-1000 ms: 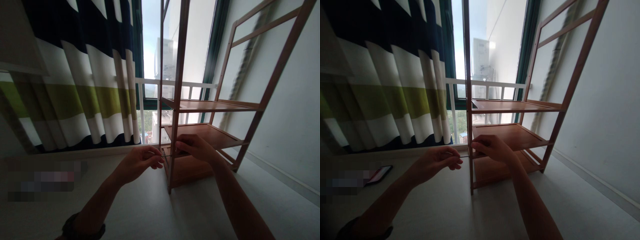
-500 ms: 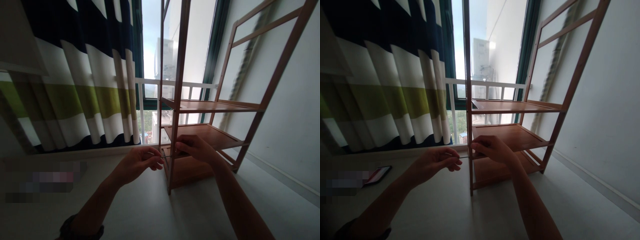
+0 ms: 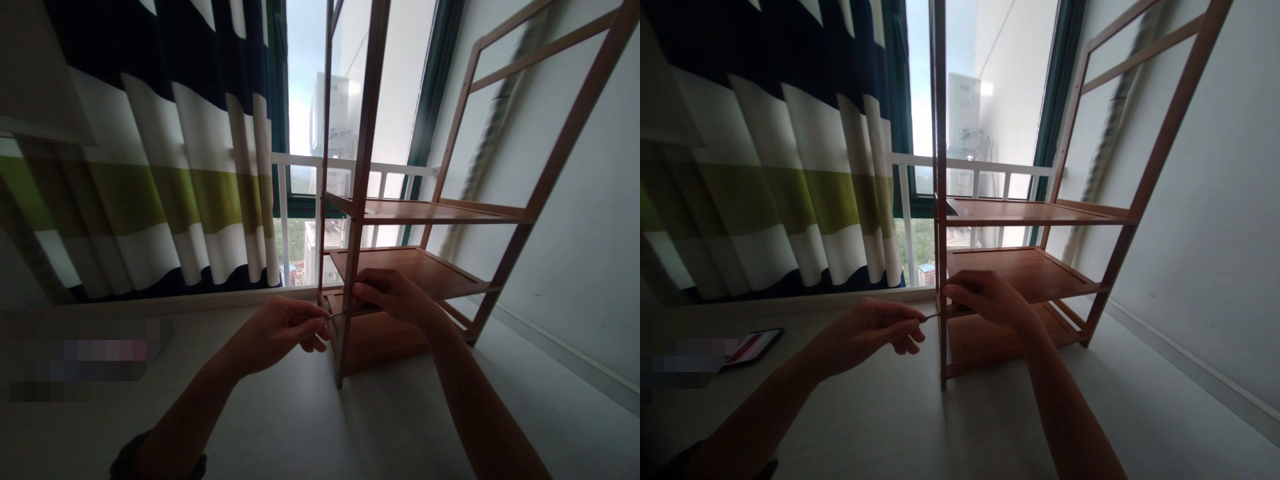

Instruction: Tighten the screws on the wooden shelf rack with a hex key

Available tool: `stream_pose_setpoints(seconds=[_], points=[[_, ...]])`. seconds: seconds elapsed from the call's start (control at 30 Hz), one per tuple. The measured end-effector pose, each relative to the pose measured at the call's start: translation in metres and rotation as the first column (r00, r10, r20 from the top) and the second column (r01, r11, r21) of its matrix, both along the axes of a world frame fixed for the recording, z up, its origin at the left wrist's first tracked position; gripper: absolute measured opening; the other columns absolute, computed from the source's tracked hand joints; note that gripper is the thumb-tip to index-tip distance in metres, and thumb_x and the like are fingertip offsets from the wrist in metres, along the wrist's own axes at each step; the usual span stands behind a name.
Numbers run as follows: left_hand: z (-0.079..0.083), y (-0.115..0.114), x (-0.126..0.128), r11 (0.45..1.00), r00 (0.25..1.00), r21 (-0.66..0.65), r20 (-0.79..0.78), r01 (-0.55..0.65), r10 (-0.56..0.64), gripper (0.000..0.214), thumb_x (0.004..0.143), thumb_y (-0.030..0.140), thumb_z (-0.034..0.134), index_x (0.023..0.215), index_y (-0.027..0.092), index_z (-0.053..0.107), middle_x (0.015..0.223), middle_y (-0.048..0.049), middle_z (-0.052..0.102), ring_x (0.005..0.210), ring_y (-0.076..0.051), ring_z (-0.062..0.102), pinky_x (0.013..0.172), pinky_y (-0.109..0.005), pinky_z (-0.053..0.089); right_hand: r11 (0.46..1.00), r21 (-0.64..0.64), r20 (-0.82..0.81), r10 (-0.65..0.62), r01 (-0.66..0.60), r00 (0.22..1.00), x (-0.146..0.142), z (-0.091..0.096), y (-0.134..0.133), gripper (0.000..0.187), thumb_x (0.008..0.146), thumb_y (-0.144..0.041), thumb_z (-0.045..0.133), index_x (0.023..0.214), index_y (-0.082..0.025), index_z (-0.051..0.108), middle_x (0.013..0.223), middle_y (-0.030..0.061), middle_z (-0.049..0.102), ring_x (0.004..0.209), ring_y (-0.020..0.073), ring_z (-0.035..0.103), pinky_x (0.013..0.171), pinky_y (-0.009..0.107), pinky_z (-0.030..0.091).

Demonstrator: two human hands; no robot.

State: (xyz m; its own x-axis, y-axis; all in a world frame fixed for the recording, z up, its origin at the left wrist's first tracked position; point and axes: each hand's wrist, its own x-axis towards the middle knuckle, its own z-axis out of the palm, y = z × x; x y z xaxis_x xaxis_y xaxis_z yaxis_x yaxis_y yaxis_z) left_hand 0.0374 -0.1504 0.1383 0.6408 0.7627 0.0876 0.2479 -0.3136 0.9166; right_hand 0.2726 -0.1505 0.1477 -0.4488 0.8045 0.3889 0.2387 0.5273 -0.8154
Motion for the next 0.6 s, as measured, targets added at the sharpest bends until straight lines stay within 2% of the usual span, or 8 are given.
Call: stream_pose_setpoints(seconds=[0.13, 0.2, 0.27, 0.33, 0.43, 0.5, 0.53, 0.6], points=[[-0.004, 0.002, 0.001, 0.998, 1.0, -0.066, -0.01, 0.012, -0.012, 0.029, 0.085, 0.037, 0.054, 0.096, 0.012, 0.064, 0.069, -0.0017, 0.068, 0.055, -0.013, 0.066, 0.05, -0.021, 0.049, 1.0, -0.001, -0.007, 0.002, -0.002, 1.0, -0.001, 0.0, 0.0, 0.025, 0.085, -0.038, 0.057, 0.087, -0.014, 0.062, 0.076, 0.0016, 0.059, 0.073, 0.0133, 0.061, 0.067, 0.026, 0.05], [-0.005, 0.002, 0.003, 0.999, 1.0, -0.046, -0.013, -0.004, 0.003, 0.031, 0.086, 0.038, 0.052, 0.1, 0.013, 0.064, 0.063, 0.0013, 0.063, 0.052, -0.012, 0.063, 0.049, -0.021, 0.047, 1.0, -0.005, -0.004, -0.001, 0.001, 1.0, -0.001, 0.0, 0.0, 0.025, 0.085, -0.039, 0.057, 0.087, -0.014, 0.062, 0.077, 0.0021, 0.06, 0.074, 0.0136, 0.061, 0.069, 0.027, 0.051], [-0.005, -0.001, 0.004, 0.998, 0.998, 0.055, -0.039, -0.037, 0.039, 0.031, 0.087, 0.038, 0.049, 0.1, 0.014, 0.064, 0.058, 0.0036, 0.059, 0.05, -0.01, 0.059, 0.05, -0.02, 0.046, 1.0, -0.006, 0.009, -0.007, 0.007, 1.0, -0.001, 0.0, -0.001, 0.026, 0.085, -0.039, 0.056, 0.087, -0.014, 0.062, 0.077, 0.0028, 0.06, 0.075, 0.0141, 0.06, 0.07, 0.028, 0.051], [-0.003, -0.005, 0.006, 0.975, 0.992, 0.211, -0.089, -0.068, 0.089, 0.031, 0.089, 0.037, 0.046, 0.1, 0.015, 0.065, 0.055, 0.0047, 0.056, 0.048, -0.008, 0.055, 0.05, -0.019, 0.044, 1.0, -0.011, 0.015, -0.006, 0.006, 1.0, 0.0, 0.0, -0.001, 0.027, 0.085, -0.04, 0.056, 0.089, -0.013, 0.062, 0.079, 0.0036, 0.061, 0.076, 0.0147, 0.061, 0.071, 0.029, 0.051], [-0.001, -0.01, 0.006, 0.88, 0.977, 0.47, -0.141, -0.075, 0.158, 0.028, 0.09, 0.033, 0.045, 0.099, 0.018, 0.067, 0.056, 0.0039, 0.058, 0.05, -0.008, 0.053, 0.053, -0.019, 0.042, 1.0, -0.024, 0.002, 0.009, -0.009, 1.0, 0.0, 0.001, -0.001, 0.028, 0.085, -0.039, 0.056, 0.091, -0.013, 0.062, 0.079, 0.0037, 0.061, 0.076, 0.015, 0.061, 0.071, 0.029, 0.051], [-0.002, -0.01, 0.006, 0.826, 0.977, 0.561, -0.139, -0.059, 0.164, 0.025, 0.09, 0.03, 0.046, 0.097, 0.019, 0.068, 0.061, 0.0025, 0.06, 0.054, -0.008, 0.055, 0.056, -0.02, 0.042, 1.0, -0.012, 0.002, 0.014, -0.014, 1.0, 0.0, 0.002, -0.002, 0.026, 0.085, -0.038, 0.056, 0.089, -0.013, 0.062, 0.078, 0.003, 0.061, 0.075, 0.0146, 0.062, 0.071, 0.028, 0.051], [-0.003, -0.009, 0.007, 0.83, 0.98, 0.556, -0.133, -0.049, 0.147, 0.024, 0.089, 0.029, 0.046, 0.096, 0.019, 0.067, 0.064, 0.0018, 0.062, 0.056, -0.009, 0.056, 0.057, -0.02, 0.043, 1.0, -0.003, 0.005, 0.016, -0.016, 1.0, 0.0, 0.002, -0.002, 0.025, 0.086, -0.038, 0.056, 0.088, -0.013, 0.062, 0.078, 0.0027, 0.061, 0.075, 0.0143, 0.062, 0.07, 0.027, 0.051], [-0.005, -0.005, 0.007, 0.898, 0.992, 0.44, -0.099, -0.027, 0.078, 0.025, 0.09, 0.031, 0.046, 0.095, 0.016, 0.066, 0.068, 0.0004, 0.063, 0.058, -0.009, 0.059, 0.057, -0.021, 0.045, 1.0, 0.01, 0.017, 0.014, -0.014, 1.0, 0.0, 0.002, -0.002, 0.025, 0.086, -0.037, 0.056, 0.088, -0.014, 0.062, 0.077, 0.0025, 0.061, 0.075, 0.014, 0.062, 0.07, 0.027, 0.05]])
